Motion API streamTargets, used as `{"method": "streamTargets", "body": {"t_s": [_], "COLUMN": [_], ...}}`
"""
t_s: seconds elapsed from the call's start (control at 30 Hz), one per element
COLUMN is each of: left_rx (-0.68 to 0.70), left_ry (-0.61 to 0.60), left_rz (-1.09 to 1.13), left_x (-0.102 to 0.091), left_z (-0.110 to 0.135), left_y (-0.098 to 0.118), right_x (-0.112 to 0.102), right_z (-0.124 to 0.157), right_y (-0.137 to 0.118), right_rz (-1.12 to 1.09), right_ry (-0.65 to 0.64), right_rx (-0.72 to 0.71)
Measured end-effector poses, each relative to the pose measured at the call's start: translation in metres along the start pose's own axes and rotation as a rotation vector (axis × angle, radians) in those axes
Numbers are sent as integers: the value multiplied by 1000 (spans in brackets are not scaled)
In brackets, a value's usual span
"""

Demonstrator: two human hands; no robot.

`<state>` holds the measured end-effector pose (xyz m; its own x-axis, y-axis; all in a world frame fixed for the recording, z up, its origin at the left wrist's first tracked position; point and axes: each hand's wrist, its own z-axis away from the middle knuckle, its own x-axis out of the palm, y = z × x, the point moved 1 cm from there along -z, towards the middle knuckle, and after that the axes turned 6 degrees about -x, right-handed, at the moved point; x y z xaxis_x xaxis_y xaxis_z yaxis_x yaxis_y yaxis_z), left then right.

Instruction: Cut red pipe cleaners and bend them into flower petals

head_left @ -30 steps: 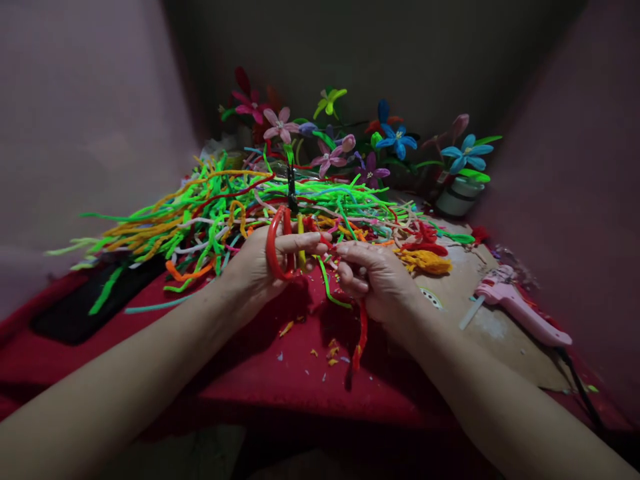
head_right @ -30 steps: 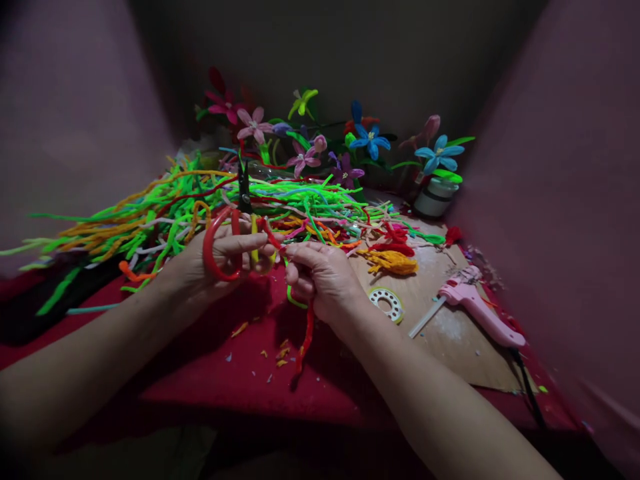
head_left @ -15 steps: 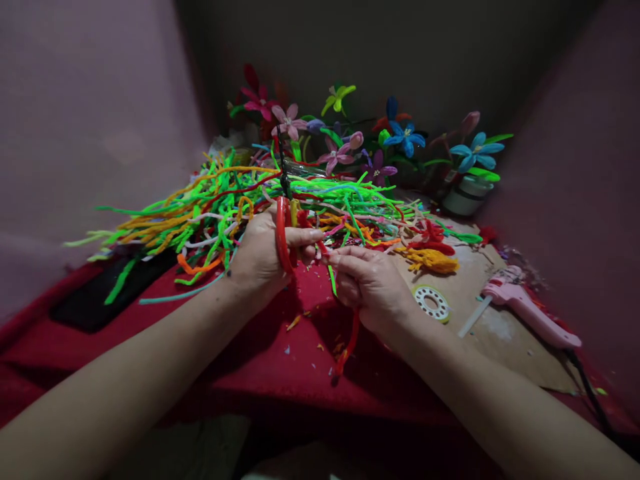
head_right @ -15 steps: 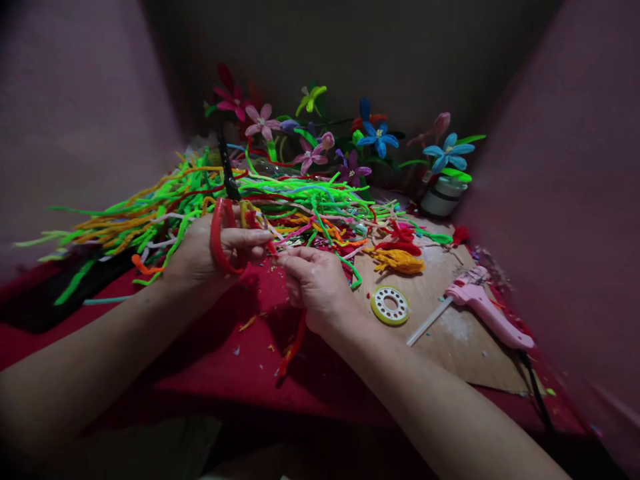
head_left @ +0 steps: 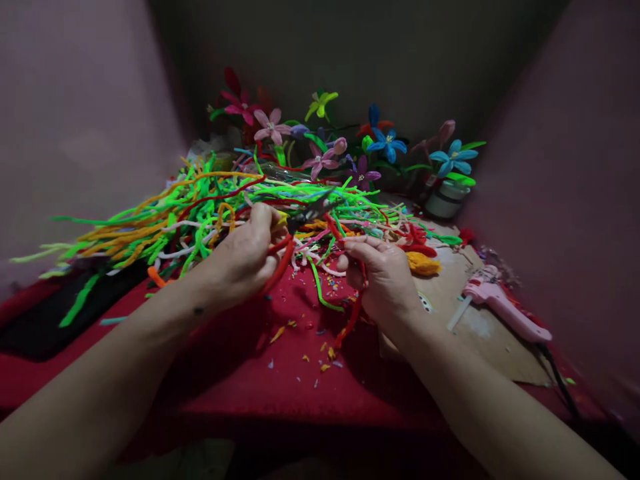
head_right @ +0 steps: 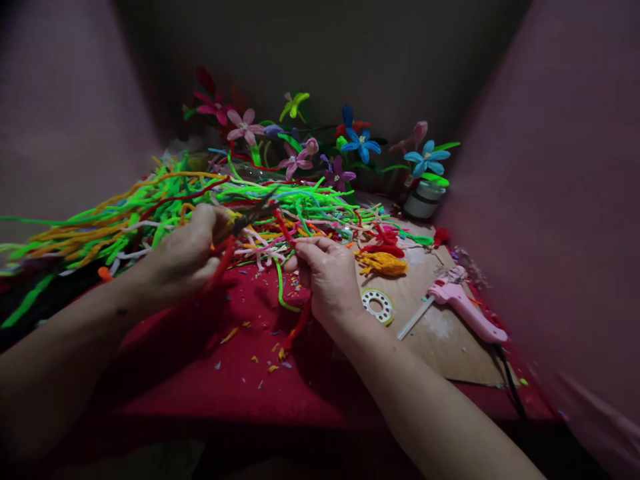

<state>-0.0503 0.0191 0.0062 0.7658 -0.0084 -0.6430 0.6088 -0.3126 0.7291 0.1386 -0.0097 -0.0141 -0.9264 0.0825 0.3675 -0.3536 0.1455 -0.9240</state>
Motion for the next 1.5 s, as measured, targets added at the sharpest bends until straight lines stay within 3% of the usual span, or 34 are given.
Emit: {"method": "streamTargets", "body": {"t_s": [0.1, 0.27, 1.13, 1.33, 1.5], "left_rx": [230, 247, 231, 285, 250], "left_ry": [-83, -144, -138, -152, -181], "left_rz": [-410, -602, -797, -712, -644], "left_x": [6, 13, 17, 20, 20], "left_z": [5, 8, 10, 8, 12], "left_y": [-4, -5, 2, -7, -1], "right_x": [-1, -2, -3, -3, -1], "right_z": [-1, -1, -1, -1, -2], "right_y": [-2, -2, -5, -5, -6], "right_rz": [13, 18, 47, 58, 44], "right_ry": [9, 8, -76, -81, -53], "right_rx": [-43, -80, -120, -100, -63]}}
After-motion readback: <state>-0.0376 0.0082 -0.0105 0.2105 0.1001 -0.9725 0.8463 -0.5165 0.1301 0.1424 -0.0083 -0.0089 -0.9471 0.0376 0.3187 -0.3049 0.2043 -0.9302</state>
